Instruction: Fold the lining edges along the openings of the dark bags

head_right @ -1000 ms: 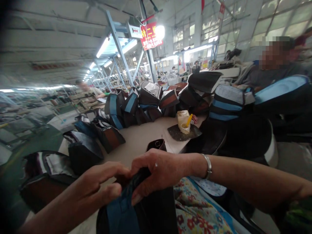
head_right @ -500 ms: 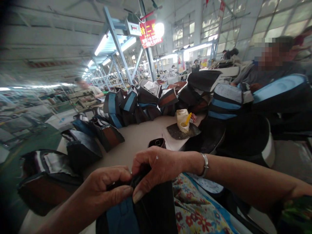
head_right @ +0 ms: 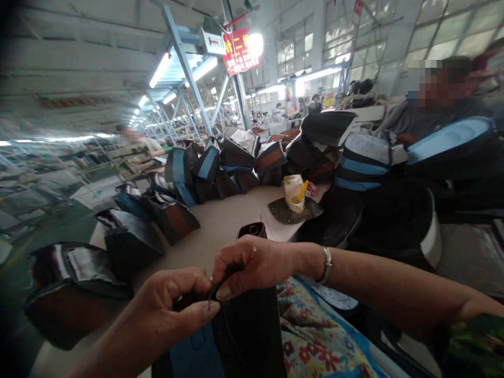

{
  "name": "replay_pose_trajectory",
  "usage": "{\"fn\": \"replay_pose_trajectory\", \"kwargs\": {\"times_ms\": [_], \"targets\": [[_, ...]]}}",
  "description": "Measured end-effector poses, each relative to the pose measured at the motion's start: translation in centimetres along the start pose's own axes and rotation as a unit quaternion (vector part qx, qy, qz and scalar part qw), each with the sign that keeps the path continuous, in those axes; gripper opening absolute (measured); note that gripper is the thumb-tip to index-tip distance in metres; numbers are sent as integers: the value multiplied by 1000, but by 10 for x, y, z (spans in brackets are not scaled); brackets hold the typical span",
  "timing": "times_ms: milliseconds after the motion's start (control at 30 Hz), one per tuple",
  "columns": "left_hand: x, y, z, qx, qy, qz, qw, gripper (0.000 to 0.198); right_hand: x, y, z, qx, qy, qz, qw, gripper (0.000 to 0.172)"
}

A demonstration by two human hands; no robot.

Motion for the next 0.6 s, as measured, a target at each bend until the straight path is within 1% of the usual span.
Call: {"fn": "replay_pose_trajectory", "kwargs": {"times_ms": [133, 233, 300, 400, 433, 600], "targets": [[4, 0, 0, 3, 11, -8, 1000, 21, 0, 1, 0, 1, 1, 8, 1000, 14], [5, 1, 0, 1, 17, 2, 1000, 19, -5, 3, 0, 9, 25, 13, 1000, 13], [4, 1, -1, 4, 11, 14, 1000, 19, -9, 5, 2, 22, 56, 18, 998, 18], [1, 0, 0, 6, 7, 27, 1000, 19, -14, 5, 4, 55, 136, 13, 989, 30], [1, 0, 1, 4, 4, 28, 1000, 18, -15, 5, 5, 65, 159, 14, 985, 31], [2, 0, 0, 11, -23, 23, 999, 17, -9, 5, 7, 78, 198, 49, 976, 15]]}}
Point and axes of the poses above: each hand's wrist, its own y-axis away from the middle knuckle, its own z-axis out of the palm, x = y × z, the point moved 4 cm from there along -y, towards the middle knuckle
